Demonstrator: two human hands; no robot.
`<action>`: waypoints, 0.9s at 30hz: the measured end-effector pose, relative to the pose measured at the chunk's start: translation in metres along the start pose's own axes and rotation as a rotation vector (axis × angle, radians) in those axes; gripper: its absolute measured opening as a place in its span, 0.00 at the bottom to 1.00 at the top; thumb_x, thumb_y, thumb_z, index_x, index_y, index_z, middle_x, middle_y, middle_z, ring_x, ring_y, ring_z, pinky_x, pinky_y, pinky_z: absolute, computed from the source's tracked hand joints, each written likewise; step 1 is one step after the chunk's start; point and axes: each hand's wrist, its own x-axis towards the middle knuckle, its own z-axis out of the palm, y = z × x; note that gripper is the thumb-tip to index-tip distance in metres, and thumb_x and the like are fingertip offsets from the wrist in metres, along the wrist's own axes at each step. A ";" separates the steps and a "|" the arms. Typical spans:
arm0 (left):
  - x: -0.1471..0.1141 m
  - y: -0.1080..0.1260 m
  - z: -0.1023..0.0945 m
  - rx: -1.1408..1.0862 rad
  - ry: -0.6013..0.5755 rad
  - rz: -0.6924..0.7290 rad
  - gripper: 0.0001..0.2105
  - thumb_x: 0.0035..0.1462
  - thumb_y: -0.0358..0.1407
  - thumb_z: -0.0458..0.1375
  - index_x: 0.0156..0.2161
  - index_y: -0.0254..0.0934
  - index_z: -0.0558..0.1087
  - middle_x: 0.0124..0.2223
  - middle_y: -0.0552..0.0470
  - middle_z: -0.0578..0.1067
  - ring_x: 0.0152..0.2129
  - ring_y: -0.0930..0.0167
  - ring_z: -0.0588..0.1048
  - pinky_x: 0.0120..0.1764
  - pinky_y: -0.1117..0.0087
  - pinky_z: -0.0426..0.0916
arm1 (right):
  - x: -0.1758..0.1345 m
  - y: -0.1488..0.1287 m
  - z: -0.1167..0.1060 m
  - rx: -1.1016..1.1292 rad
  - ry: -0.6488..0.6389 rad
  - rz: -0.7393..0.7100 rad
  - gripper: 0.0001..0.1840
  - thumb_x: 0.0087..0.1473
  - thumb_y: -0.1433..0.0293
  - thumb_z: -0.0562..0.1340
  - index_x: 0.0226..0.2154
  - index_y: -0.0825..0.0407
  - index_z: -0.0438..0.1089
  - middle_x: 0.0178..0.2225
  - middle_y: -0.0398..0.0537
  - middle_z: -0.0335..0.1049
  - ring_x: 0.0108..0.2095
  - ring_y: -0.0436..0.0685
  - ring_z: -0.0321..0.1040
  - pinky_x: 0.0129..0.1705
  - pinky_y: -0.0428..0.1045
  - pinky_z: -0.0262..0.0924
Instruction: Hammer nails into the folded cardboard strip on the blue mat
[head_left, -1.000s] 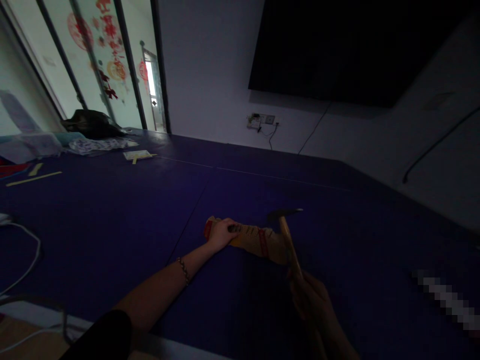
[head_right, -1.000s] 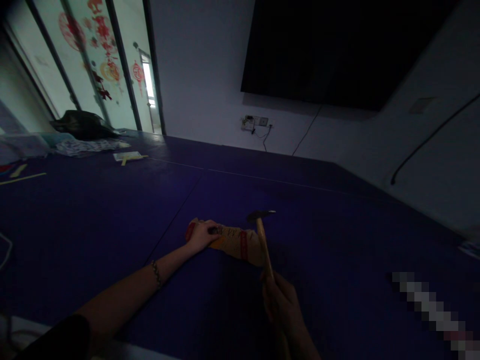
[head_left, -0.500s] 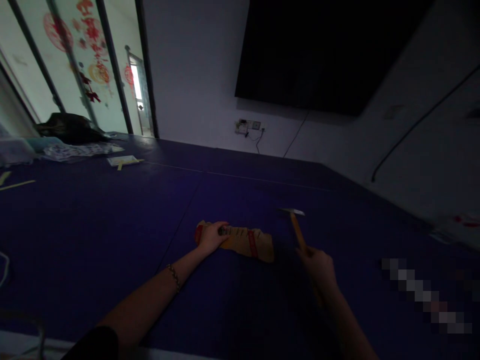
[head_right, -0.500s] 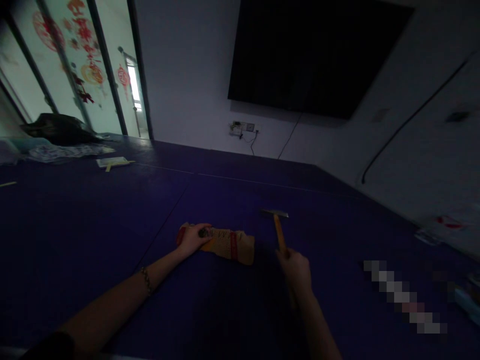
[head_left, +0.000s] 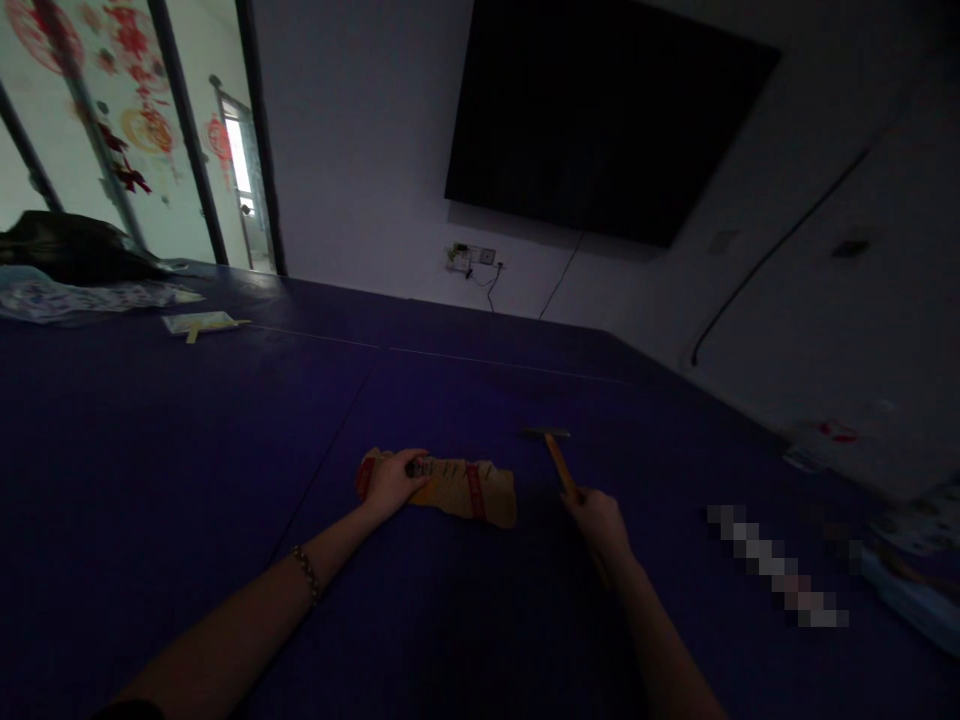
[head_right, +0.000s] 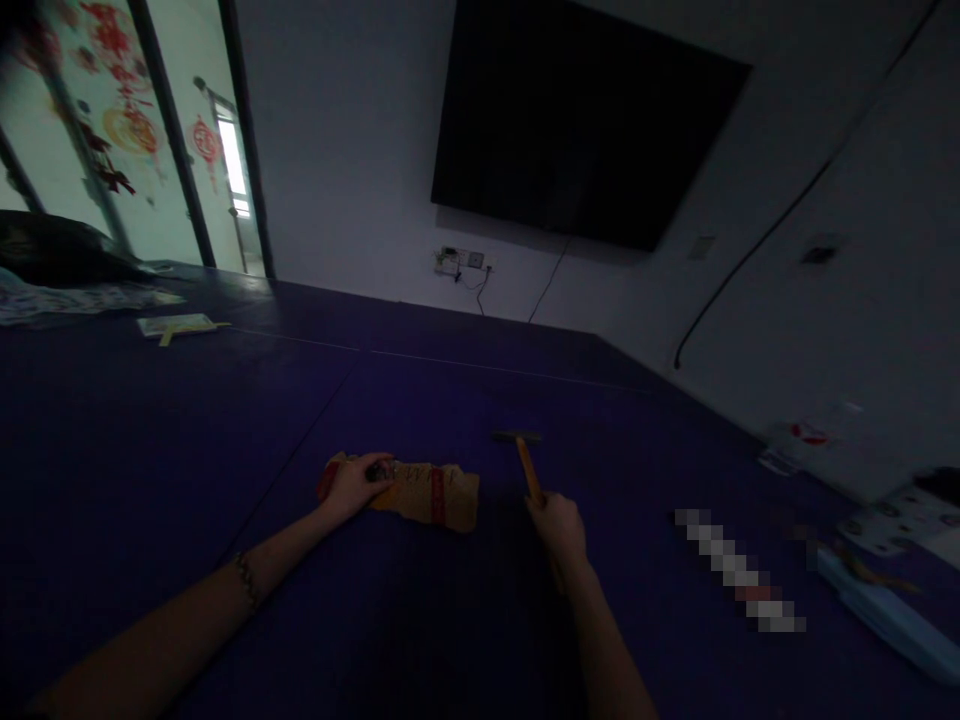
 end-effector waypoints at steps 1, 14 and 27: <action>0.000 -0.001 0.000 0.003 -0.001 0.000 0.17 0.43 0.30 0.59 0.42 0.37 0.70 0.38 0.51 0.75 0.38 0.68 0.72 0.43 0.68 0.64 | 0.001 0.000 0.000 -0.004 -0.003 0.003 0.22 0.51 0.60 0.52 0.37 0.58 0.71 0.32 0.58 0.73 0.35 0.59 0.70 0.31 0.47 0.59; 0.001 -0.001 -0.002 0.012 -0.007 0.000 0.17 0.43 0.29 0.59 0.42 0.37 0.71 0.38 0.50 0.76 0.38 0.68 0.72 0.43 0.68 0.64 | 0.009 -0.007 -0.003 -0.086 -0.039 0.034 0.20 0.50 0.60 0.52 0.36 0.58 0.70 0.35 0.60 0.71 0.37 0.61 0.69 0.34 0.49 0.60; 0.001 -0.002 -0.002 0.019 0.001 0.029 0.17 0.42 0.29 0.60 0.42 0.36 0.70 0.37 0.51 0.76 0.38 0.68 0.72 0.43 0.68 0.64 | 0.011 -0.006 -0.010 -0.180 -0.033 0.034 0.21 0.51 0.59 0.50 0.39 0.55 0.68 0.37 0.59 0.70 0.39 0.65 0.68 0.37 0.55 0.60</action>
